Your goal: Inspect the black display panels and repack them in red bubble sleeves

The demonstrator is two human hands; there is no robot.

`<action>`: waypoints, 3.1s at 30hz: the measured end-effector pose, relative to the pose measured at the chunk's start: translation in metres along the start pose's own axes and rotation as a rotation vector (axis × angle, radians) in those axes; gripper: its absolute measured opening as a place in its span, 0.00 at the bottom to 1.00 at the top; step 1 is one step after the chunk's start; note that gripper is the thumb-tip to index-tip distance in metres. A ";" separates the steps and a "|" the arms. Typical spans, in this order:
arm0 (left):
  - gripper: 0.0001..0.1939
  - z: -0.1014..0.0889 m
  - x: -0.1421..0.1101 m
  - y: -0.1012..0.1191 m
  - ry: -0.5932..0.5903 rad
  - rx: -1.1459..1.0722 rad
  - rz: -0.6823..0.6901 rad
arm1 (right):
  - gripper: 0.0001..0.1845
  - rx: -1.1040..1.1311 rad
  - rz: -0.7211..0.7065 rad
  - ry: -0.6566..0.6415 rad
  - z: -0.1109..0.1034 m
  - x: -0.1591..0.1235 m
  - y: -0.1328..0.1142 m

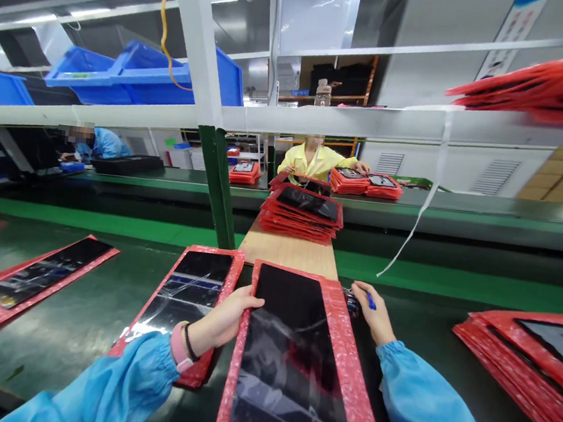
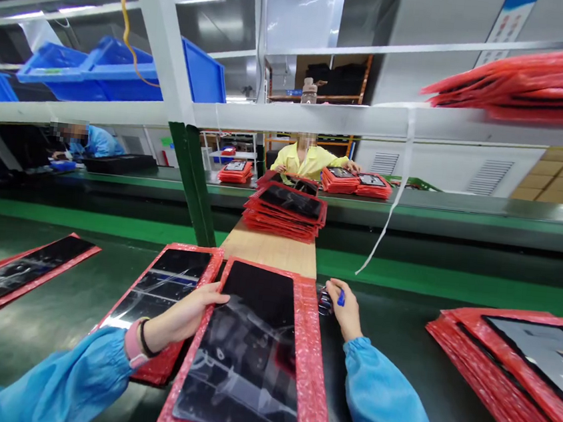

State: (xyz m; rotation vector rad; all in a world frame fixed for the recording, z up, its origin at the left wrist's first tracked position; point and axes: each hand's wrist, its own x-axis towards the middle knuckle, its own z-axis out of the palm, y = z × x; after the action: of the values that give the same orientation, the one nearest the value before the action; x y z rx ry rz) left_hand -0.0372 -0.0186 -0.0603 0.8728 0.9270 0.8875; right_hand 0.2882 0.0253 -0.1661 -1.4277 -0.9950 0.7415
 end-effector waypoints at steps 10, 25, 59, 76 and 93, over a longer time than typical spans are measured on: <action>0.14 -0.122 -0.005 0.035 0.222 -0.012 0.147 | 0.15 0.030 0.024 -0.078 -0.003 -0.004 0.003; 0.21 -0.214 0.019 0.047 0.322 0.224 0.199 | 0.27 0.298 0.023 -0.165 -0.017 -0.087 -0.073; 0.16 -0.015 -0.025 0.002 0.024 -0.110 -0.221 | 0.22 -0.324 -0.057 -0.308 0.009 -0.165 -0.084; 0.21 0.046 0.001 -0.016 -0.051 0.014 -0.070 | 0.19 0.132 0.077 -0.366 -0.001 -0.159 -0.093; 0.19 0.063 -0.012 0.043 -0.005 0.013 0.481 | 0.20 0.157 -0.164 -0.151 -0.024 -0.120 -0.163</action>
State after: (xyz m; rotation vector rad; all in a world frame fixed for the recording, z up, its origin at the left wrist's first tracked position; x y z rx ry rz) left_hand 0.0064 -0.0280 0.0032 1.1321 0.7273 1.2892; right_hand 0.2334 -0.1004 -0.0152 -1.1532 -1.1309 0.7962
